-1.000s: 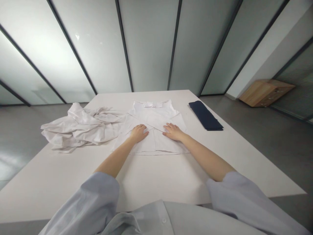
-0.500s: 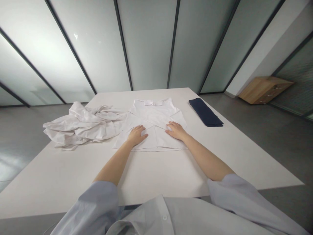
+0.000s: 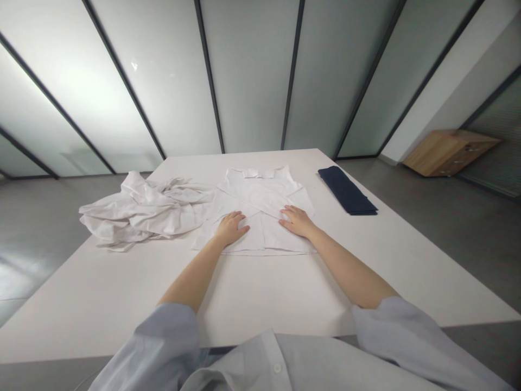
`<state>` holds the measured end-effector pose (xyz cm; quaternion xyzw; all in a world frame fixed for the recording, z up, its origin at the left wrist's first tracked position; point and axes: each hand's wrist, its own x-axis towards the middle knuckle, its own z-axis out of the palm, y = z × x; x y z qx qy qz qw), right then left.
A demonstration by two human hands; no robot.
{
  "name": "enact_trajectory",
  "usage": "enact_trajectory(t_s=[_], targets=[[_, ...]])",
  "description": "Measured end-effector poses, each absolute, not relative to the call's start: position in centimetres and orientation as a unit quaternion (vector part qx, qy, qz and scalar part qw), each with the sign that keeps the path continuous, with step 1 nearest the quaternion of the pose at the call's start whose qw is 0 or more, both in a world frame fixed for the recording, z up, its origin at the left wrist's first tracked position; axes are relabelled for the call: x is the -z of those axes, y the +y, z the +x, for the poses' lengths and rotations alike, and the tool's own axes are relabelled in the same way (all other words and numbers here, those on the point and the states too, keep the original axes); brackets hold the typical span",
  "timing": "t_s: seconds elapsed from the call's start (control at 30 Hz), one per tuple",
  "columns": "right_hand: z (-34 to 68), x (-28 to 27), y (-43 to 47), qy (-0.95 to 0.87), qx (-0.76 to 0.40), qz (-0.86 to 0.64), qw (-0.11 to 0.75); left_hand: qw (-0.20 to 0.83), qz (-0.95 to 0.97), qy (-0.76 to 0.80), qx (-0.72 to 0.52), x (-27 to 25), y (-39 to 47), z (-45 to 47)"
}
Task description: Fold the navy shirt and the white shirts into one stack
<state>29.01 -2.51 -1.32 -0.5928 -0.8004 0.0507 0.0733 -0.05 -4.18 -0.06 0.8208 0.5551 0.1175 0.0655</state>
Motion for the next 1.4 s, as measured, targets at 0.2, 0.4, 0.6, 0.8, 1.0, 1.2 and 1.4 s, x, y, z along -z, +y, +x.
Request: enact_trajectory(t_s=[0.2, 0.4, 0.6, 0.8, 1.0, 1.2, 1.4], targets=[[29.0, 1.1, -2.6, -0.800, -0.053, -0.594, 0.072, 0.065, 0.821, 0.555, -0.115, 0.0, -4.2, 0.0], [29.0, 1.3, -2.6, -0.798, -0.053, -0.595, 0.079, 0.072, 0.820, 0.555, -0.119, -0.3, -4.5, 0.0], [29.3, 1.8, -2.4, -0.805, -0.064, -0.580, 0.112, 0.071, 0.823, 0.549, -0.130, 0.3, -4.1, -0.1], [29.3, 1.8, -2.5, -0.803, -0.062, -0.581, 0.116, 0.061, 0.827, 0.544, -0.131, 0.3, -4.1, -0.2], [29.2, 1.8, -2.7, -0.805, -0.052, -0.579, 0.117, 0.034, 0.828, 0.549, -0.110, -0.2, -4.6, 0.3], [29.4, 2.4, -2.4, -0.803, -0.052, -0.579, 0.134, 0.035, 0.827, 0.548, -0.121, -0.2, -4.7, 0.3], [29.4, 2.6, -2.1, -0.802, -0.048, -0.581, 0.131, 0.032, 0.826, 0.549, -0.128, 0.3, -4.3, 0.2]])
